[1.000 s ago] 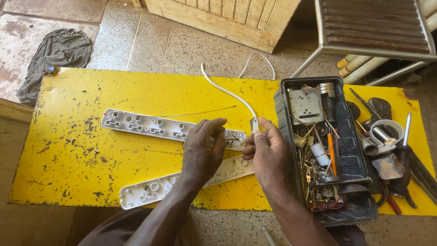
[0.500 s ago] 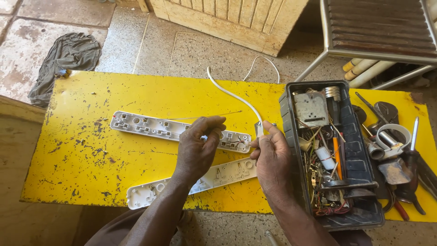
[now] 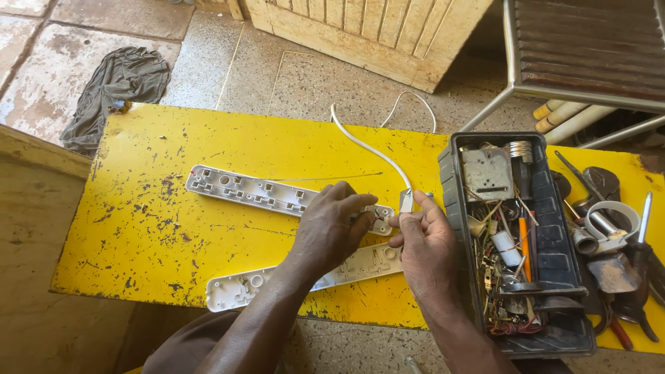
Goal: Repairing or assembling a multi-socket power strip by connecting the main power cable to the internal terminals.
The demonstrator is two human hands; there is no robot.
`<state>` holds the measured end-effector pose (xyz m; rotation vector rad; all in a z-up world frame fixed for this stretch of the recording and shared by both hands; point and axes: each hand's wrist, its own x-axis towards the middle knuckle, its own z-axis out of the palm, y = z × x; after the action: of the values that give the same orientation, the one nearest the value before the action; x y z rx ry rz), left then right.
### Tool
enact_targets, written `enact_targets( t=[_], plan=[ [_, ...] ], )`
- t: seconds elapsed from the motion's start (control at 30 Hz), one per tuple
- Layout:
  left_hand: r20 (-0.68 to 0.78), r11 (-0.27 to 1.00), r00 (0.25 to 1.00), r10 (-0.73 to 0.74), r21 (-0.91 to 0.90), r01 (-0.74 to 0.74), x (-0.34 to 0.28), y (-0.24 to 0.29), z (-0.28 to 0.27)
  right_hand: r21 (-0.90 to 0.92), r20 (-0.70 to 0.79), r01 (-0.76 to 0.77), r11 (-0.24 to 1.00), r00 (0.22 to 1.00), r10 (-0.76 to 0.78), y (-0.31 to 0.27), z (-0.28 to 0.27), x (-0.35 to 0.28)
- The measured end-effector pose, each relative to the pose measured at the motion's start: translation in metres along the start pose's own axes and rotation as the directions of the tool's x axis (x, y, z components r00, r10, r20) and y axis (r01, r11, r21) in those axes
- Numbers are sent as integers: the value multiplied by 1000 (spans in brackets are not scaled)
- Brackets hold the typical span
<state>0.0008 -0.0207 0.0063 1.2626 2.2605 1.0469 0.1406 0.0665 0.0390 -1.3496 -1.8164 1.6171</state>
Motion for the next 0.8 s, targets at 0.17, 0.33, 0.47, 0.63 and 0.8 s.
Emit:
enact_targets(
  t=[0.17,0.33,0.47,0.63,0.8],
  plan=[
    [-35,999,999,10,45,-9,4,-8,15,-68,3,-67,995,998,68,3,-6,2],
    [-60,998,998,-36,44,39,6,0,14,-75,-15,-143,987,990,142,13,-12,7],
    [8,990,991,-134,41,133,10,0,16,-38,-10,-170,985,985,169,13,-13,6],
    [35,983,983,-181,38,180,12,-2,21,-7,-14,-177,984,984,177,-9,-13,-2],
    [81,980,977,-196,58,192,12,-1,17,-2,72,-230,973,971,229,-10,-11,0]
  ],
)
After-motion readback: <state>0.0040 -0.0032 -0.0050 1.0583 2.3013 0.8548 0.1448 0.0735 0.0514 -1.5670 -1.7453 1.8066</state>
